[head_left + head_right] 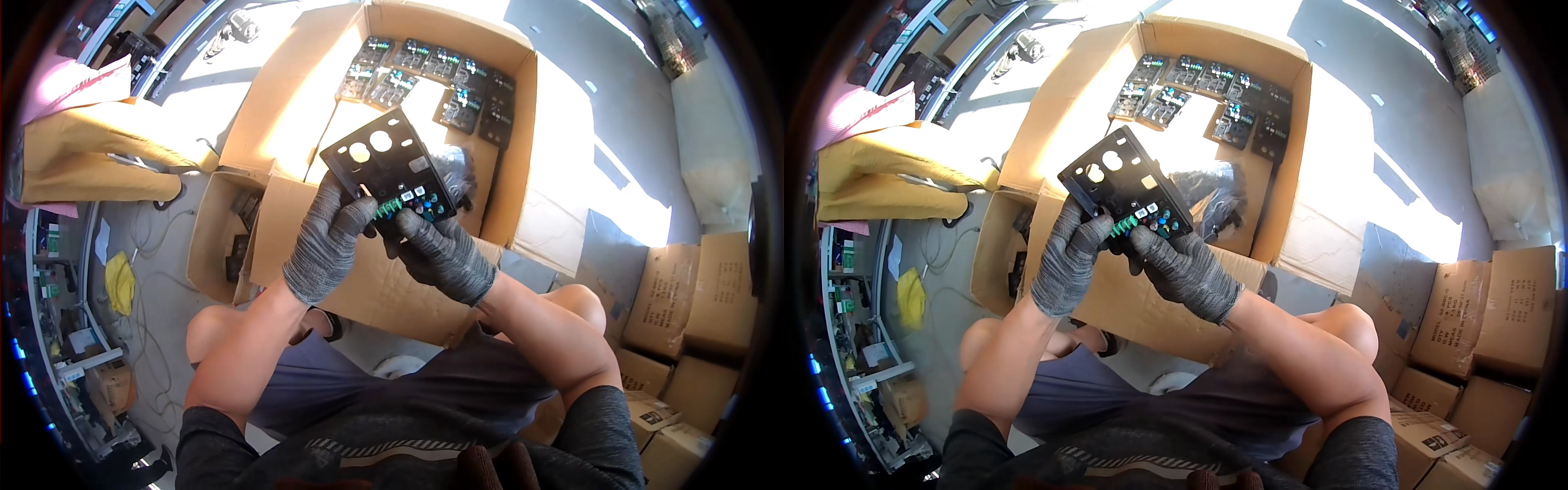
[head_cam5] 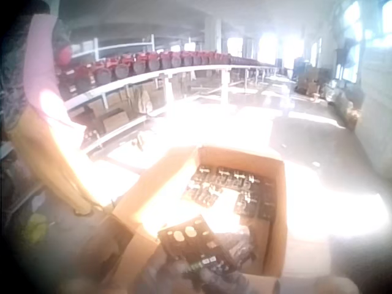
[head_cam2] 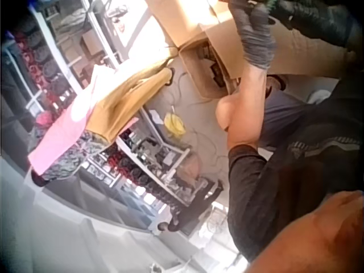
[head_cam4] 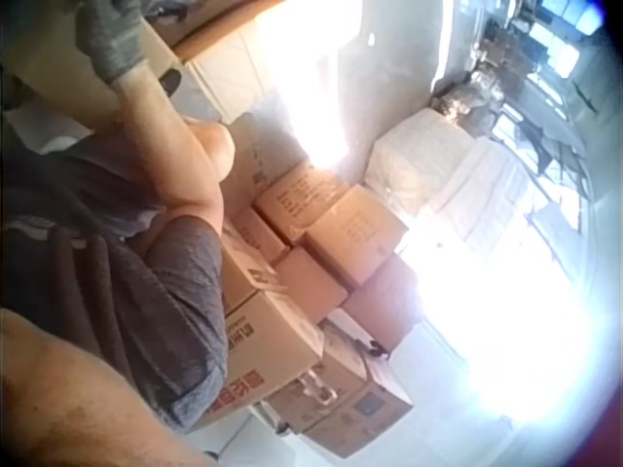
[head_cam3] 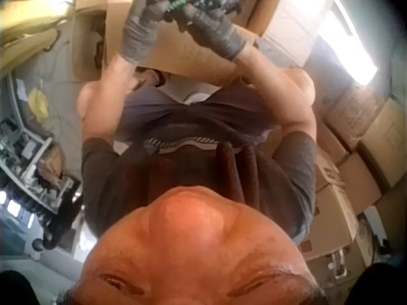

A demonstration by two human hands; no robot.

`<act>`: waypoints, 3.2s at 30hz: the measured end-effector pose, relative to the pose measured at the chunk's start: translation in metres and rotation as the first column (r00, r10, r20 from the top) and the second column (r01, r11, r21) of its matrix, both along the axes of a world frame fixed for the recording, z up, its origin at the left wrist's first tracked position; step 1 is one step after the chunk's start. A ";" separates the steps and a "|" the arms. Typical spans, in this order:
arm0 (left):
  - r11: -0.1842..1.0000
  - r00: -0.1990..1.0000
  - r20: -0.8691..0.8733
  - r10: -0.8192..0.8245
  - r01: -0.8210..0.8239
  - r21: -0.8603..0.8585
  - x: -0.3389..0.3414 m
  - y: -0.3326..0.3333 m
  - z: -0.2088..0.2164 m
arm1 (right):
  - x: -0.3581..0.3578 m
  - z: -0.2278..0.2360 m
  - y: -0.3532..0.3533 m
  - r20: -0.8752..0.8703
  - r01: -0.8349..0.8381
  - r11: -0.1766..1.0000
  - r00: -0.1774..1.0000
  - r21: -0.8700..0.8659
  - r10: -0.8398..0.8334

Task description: The person, wearing gloves, inserts small plastic components and a circular metallic part into a black rectangular electronic housing, pushing them into place by hand before setting the unit aside and picking up another from a large cardboard box.

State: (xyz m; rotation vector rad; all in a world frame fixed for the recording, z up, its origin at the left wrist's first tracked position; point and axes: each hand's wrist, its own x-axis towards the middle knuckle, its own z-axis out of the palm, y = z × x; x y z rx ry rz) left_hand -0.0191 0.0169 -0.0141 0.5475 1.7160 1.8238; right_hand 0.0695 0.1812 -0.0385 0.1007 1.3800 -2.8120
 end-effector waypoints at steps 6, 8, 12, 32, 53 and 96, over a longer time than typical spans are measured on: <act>0.992 0.985 -0.128 0.118 -0.121 -0.019 -0.012 -0.006 -0.002 | 0.007 0.016 0.037 0.320 -0.141 0.954 0.946 0.263 0.052; 0.988 0.969 -0.210 0.130 -0.145 -0.058 -0.015 -0.007 -0.003 | 0.009 0.011 0.059 0.300 -0.158 0.926 0.953 0.344 0.051; 0.981 0.967 -0.198 0.160 -0.177 -0.073 -0.011 -0.006 -0.004 | 0.010 0.042 0.052 0.153 -0.035 0.950 0.988 0.311 -0.014; 0.985 0.993 -0.118 -0.010 -0.011 -0.170 0.002 -0.001 -0.002 | 0.009 0.047 0.026 0.253 0.021 0.999 0.967 0.025 -0.026; 0.982 0.973 -0.229 0.003 -0.045 -0.181 0.006 0.002 0.003 | 0.009 0.033 0.027 0.289 -0.040 0.967 0.950 -0.252 0.114; 0.996 0.988 -0.133 -0.075 0.082 0.048 0.005 -0.009 -0.003 | 0.005 0.067 0.045 -0.465 0.470 0.277 0.881 0.838 -0.086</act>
